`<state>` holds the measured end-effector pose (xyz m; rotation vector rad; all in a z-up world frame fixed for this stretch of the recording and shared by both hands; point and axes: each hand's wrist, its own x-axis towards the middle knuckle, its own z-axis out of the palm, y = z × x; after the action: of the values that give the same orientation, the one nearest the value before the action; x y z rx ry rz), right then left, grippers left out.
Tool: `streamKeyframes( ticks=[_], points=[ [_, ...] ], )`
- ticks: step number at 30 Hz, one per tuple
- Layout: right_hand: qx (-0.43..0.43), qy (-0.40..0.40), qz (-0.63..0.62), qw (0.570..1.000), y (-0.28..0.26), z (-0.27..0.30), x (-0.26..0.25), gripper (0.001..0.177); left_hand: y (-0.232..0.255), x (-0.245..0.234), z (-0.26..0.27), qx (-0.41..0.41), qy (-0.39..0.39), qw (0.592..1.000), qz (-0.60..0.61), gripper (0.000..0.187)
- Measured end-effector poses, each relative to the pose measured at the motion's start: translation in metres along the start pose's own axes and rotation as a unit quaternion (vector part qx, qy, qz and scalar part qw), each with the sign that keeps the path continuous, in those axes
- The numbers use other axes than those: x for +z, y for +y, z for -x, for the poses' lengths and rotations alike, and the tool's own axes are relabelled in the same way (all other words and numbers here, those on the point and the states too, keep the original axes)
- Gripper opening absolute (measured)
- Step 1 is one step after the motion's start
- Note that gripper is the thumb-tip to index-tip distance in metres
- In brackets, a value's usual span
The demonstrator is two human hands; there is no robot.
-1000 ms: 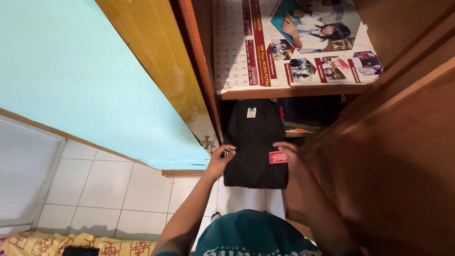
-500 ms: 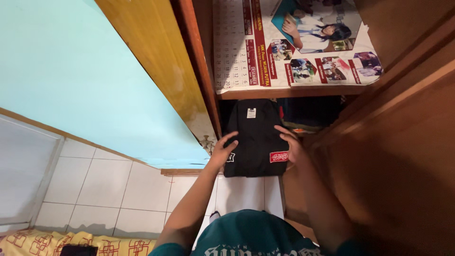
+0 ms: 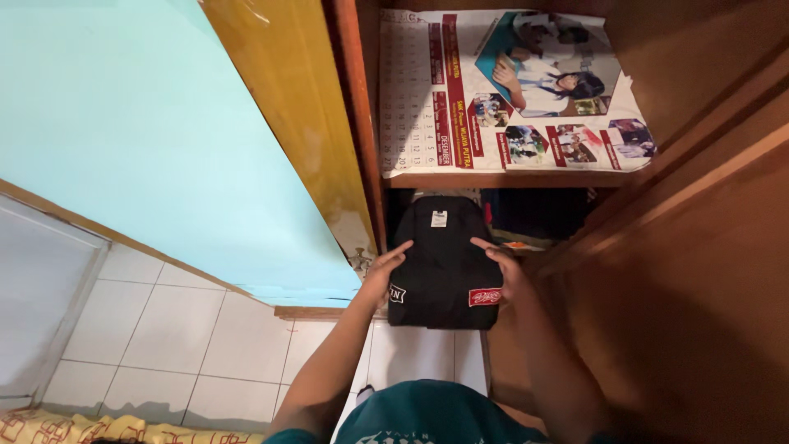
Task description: The person picks up shirts from a wardrobe shelf and folds them one at a time on the bed.
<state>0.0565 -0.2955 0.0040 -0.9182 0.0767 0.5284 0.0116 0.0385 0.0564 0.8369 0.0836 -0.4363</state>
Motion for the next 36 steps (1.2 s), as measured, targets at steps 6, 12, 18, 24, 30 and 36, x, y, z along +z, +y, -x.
streamKeyframes(
  ticks=[6, 12, 18, 24, 30, 36],
  points=[
    [-0.03, -0.005, 0.042, 0.999, 0.002, 0.012, 0.003, 0.065, -0.012, -0.008, -0.003, 0.058, -0.008, 0.996, -0.074, 0.052],
    [-0.224, 0.026, 0.242, 0.944, -0.021, 0.102, 0.106, 0.063, -0.009, -0.004, 0.025, 0.066, -0.009, 0.998, 0.0, 0.045],
    [-0.005, 0.121, 0.093, 0.988, -0.004, 0.108, 0.084, 0.066, 0.001, 0.018, 0.067, 0.06, -0.057, 0.996, -0.031, 0.062],
    [-0.151, 0.018, 0.092, 0.984, 0.034, 0.122, 0.067, 0.07, 0.015, 0.03, 0.105, 0.136, -0.067, 0.982, -0.11, 0.069],
    [-0.174, -0.014, 0.103, 0.979, 0.04, 0.133, 0.106, 0.077, 0.026, -0.001, 0.132, 0.144, -0.06, 0.98, -0.121, 0.056],
    [-0.198, -0.027, 0.127, 0.972, 0.053, 0.126, 0.144, 0.082, 0.038, -0.034, 0.16, 0.192, 0.011, 0.954, -0.231, 0.039]
  ],
)
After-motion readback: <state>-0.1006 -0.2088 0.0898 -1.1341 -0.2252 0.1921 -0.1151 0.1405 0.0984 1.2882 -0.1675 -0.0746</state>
